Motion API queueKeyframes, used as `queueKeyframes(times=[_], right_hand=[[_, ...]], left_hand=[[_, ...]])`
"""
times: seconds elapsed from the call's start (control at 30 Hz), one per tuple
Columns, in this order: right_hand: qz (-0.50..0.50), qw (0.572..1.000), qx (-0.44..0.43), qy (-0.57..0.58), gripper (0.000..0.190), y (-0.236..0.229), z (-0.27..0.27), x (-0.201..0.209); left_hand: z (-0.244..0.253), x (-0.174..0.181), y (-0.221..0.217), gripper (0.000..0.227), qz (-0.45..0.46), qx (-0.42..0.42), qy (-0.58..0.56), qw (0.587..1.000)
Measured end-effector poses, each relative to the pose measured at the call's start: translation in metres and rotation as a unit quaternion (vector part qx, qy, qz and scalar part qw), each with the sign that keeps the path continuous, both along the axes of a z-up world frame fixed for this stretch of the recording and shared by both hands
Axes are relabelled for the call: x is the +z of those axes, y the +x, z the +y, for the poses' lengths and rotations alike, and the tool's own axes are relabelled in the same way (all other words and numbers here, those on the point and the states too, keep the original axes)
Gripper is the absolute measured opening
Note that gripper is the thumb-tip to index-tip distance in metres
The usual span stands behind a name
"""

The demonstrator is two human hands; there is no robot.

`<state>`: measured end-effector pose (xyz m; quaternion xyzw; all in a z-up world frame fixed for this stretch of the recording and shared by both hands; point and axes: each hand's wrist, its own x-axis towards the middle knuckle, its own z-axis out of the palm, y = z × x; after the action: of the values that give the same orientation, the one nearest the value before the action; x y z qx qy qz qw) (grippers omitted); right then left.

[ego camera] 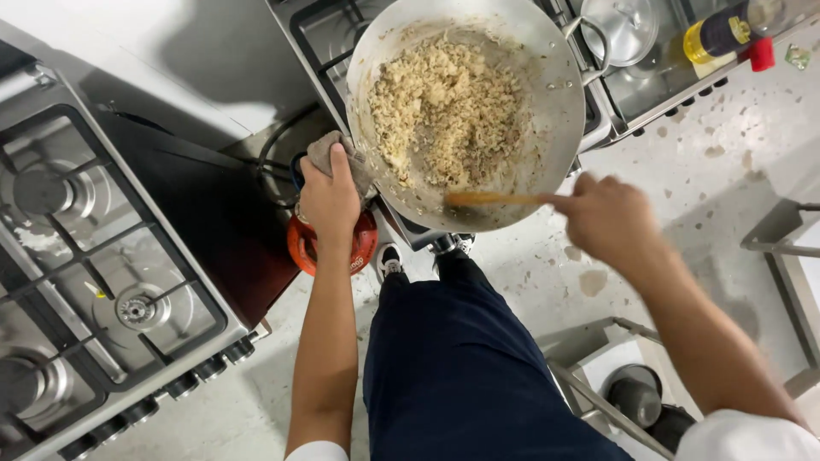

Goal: Stirring and seasoning rice in a large pot on a gas stove in a kitchen.

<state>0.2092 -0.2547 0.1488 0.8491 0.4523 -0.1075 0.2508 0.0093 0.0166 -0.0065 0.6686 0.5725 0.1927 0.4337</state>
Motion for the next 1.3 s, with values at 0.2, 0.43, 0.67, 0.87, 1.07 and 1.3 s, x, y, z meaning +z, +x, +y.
queueKeyframes(times=[0.2, 0.43, 0.67, 0.87, 1.07, 1.3], right_hand=[[-0.058, 0.992, 0.024, 0.109, 0.056, 0.046, 0.027, -0.058], [-0.025, 0.996, -0.05, -0.069, 0.05, 0.041, -0.008, 0.029], [-0.044, 0.994, -0.049, 0.087, 0.052, 0.071, 0.047, -0.064], [-0.027, 0.998, -0.035, 0.05, 0.05, 0.015, 0.004, 0.037], [-0.013, 0.988, -0.09, 0.123, 0.051, 0.05, 0.03, -0.082], [-0.036, 0.989, -0.044, 0.139, 0.04, 0.023, -0.031, 0.009]], left_hand=[[-0.001, 0.003, 0.0, 0.064, 0.041, -0.011, 0.007, 0.999], [-0.001, 0.0, -0.003, 0.062, -0.018, -0.014, 0.042, 0.999], [-0.002, 0.009, -0.003, 0.059, -0.019, -0.015, 0.052, 0.998], [-0.02, 0.035, -0.011, 0.053, -0.176, 0.053, 0.055, 0.981], [-0.015, 0.003, -0.026, 0.063, -0.327, 0.119, 0.011, 0.937], [-0.013, -0.012, -0.118, 0.066, -0.317, 0.175, 0.204, 0.91]])
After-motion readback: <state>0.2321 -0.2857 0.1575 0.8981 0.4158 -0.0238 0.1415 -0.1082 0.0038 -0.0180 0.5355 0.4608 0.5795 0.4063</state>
